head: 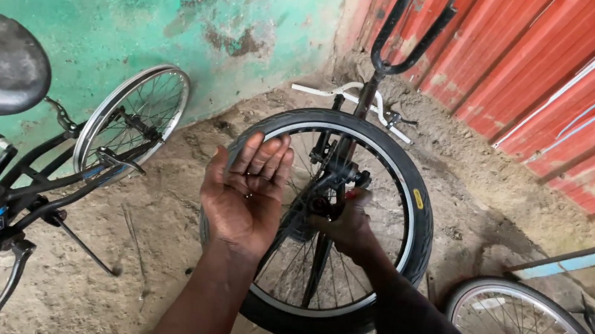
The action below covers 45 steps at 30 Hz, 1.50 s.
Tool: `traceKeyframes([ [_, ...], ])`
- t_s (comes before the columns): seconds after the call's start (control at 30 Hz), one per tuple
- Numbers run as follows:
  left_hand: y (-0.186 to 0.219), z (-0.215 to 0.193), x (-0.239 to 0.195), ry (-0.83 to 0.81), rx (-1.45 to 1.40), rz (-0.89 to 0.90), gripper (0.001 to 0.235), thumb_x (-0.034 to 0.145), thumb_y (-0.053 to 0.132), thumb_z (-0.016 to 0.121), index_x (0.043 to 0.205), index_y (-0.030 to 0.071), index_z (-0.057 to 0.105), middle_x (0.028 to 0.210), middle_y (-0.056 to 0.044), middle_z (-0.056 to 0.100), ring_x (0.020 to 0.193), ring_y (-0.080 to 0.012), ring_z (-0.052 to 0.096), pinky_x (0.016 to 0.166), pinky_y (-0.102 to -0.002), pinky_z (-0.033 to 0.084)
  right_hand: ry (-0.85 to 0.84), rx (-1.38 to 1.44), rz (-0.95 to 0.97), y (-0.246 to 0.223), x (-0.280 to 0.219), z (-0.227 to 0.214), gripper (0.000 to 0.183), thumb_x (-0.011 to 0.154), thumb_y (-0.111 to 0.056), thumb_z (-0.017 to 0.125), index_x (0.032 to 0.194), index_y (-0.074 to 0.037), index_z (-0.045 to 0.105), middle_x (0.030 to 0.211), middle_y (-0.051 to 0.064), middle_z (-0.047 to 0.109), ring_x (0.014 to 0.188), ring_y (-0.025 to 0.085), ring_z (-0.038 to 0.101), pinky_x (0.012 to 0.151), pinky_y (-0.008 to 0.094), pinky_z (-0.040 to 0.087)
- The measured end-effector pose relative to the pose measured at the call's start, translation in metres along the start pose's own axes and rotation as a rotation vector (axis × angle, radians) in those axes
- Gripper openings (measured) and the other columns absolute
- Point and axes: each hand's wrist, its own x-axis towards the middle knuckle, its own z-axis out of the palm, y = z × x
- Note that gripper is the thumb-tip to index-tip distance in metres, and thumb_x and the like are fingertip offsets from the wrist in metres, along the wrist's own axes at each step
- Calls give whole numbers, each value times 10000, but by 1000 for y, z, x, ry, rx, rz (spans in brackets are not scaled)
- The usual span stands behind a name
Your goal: The person works on a bicycle wheel hub, removing small metal ball bearings by hand and placing them into their palm. They repeatedly pick up the bearings and place them back into the hub area.
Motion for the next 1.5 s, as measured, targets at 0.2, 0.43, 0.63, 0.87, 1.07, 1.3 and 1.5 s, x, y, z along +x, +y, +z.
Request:
traceKeyframes([
  [0.2,4,5,2,29,-11,9,493,960,368,598,1180,-52,731,1093,-297,740,1192,-416,690,1147,-558,503,83,410,86,8,14,-17,793,863,-446,818,1267,-98,231,964,194,639,934,350,649,976,446,466],
  [0.43,5,7,0,36,-36,3,514,960,379,607,1192,-66,722,1084,-301,741,1205,-431,680,1140,-561,503,292,927,54,-38,-4,-19,651,950,-451,662,1222,-42,234,845,136,551,733,211,529,720,337,451],
  [0.63,4,6,-1,31,-39,6,508,966,379,599,1183,-62,727,1081,-301,741,1199,-429,683,1140,-564,505,377,1191,166,-52,-8,0,455,961,-405,646,1118,-146,307,726,137,623,586,256,618,587,300,459],
  [0.87,5,3,-1,19,-19,14,510,964,377,607,1193,-63,724,1099,-301,741,1222,-431,671,1146,-558,500,235,1302,216,-21,5,32,440,913,-446,727,1026,-233,359,738,213,712,620,318,718,566,279,466],
  [1.07,2,0,-2,23,-24,-4,501,958,362,626,1195,-68,721,1089,-301,740,1197,-428,684,1119,-558,520,198,1195,199,-8,17,49,429,979,-462,679,848,-121,454,687,252,721,581,310,713,532,295,509],
  [1.3,6,4,-3,56,-13,-13,514,973,376,587,1202,-66,715,1083,-309,739,1213,-431,677,1149,-563,499,91,986,242,-20,-13,33,961,884,-774,546,1390,-73,125,906,256,729,746,321,710,593,349,475],
  [1.5,3,0,-1,59,-18,-14,521,970,390,599,1204,-61,716,1093,-309,738,1222,-435,671,1152,-566,490,56,1021,343,9,2,34,1048,870,-861,410,1483,-122,-10,961,295,715,749,420,725,679,488,573],
])
